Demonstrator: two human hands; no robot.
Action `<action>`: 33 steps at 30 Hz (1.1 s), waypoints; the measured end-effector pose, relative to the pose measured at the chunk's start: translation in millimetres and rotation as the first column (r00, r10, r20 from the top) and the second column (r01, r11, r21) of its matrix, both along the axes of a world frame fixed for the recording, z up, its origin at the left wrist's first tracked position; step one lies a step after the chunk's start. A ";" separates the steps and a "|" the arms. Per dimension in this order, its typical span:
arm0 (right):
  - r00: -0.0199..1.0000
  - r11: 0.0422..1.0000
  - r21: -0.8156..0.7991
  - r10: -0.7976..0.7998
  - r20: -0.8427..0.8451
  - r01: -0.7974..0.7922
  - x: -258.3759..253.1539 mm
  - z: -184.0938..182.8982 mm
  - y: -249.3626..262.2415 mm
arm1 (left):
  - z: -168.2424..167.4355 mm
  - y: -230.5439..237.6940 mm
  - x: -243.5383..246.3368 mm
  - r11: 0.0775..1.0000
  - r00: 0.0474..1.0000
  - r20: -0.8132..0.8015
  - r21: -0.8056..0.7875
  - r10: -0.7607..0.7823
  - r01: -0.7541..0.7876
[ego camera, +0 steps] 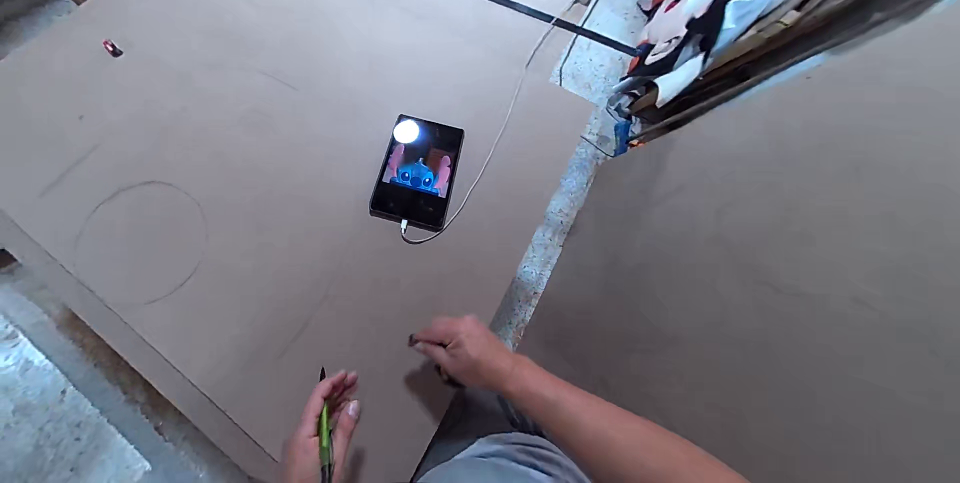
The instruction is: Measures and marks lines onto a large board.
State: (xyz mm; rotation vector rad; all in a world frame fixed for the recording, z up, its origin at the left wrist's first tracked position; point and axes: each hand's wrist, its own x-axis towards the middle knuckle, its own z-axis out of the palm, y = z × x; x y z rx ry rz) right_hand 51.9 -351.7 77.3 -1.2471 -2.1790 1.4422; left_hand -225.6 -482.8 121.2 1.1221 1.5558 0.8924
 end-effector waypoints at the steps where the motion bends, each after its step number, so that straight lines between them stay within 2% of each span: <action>1: 0.996 0.996 0.002 0.087 -0.037 -0.087 -11.3 -2.4 3.3 | 4.2 14.6 10.6 1.000 1.000 0.004 0.024 0.012 -0.012; 5: 0.919 0.921 -0.023 0.384 -0.091 -0.388 -25.7 3.8 29.4 | 25.8 48.4 54.4 0.992 0.992 0.049 0.039 0.116 -0.118; 8: 0.872 0.877 -0.011 0.477 -0.110 -0.481 -10.6 10.4 60.2 | 32.2 66.8 80.1 0.987 0.988 0.038 0.036 0.153 -0.154; 12: 0.843 0.850 0.004 0.524 -0.120 -0.527 22.0 12.5 94.0 | 27.0 92.9 104.0 0.995 0.991 -0.100 0.038 0.091 -0.087; 14: 0.881 0.890 0.027 0.455 -0.128 -0.456 39.1 6.3 113.7 | 25.7 110.2 106.4 0.988 0.979 -0.141 0.073 0.148 -0.139; 16: 0.936 0.945 0.073 0.325 -0.137 -0.318 56.8 -6.0 134.5 | 27.8 125.7 100.8 0.960 0.954 -0.135 0.125 0.268 -0.252; 18: 0.982 0.983 0.111 0.158 -0.104 -0.147 73.1 -20.3 157.9 | 25.8 134.7 89.1 0.943 0.937 -0.133 0.132 0.322 -0.305; 19: 0.996 0.990 0.132 0.068 -0.065 -0.059 80.5 -25.3 170.1 | 20.3 134.1 82.7 0.944 0.930 -0.168 0.108 0.327 -0.313; 21: 0.997 0.977 0.203 -0.069 0.037 0.060 92.7 -34.5 194.5 | 2.1 122.9 71.9 0.947 0.889 -0.346 -0.004 0.300 -0.321; 23: 0.983 0.964 0.248 -0.130 0.127 0.095 99.4 -43.8 214.8 | -16.5 102.7 68.0 0.919 0.803 -0.560 -0.174 0.204 -0.355; 25: 0.972 0.951 0.291 -0.160 0.174 0.105 102.1 -51.2 225.8 | -33.6 78.9 70.8 0.875 0.738 -0.670 -0.308 0.079 -0.373; 28: 0.958 0.931 0.338 -0.213 0.191 0.140 101.7 -55.0 229.4 | -57.9 37.8 82.9 0.827 0.710 -0.704 -0.405 -0.009 -0.390; 31: 0.948 0.924 0.345 -0.247 0.202 0.167 98.8 -56.1 231.3 | -74.4 10.8 90.6 0.841 0.708 -0.705 -0.408 -0.044 -0.354; 33: 0.946 0.930 0.333 -0.236 0.224 0.154 97.3 -55.3 232.1 | -77.1 9.0 90.2 0.845 0.703 -0.709 -0.401 -0.043 -0.353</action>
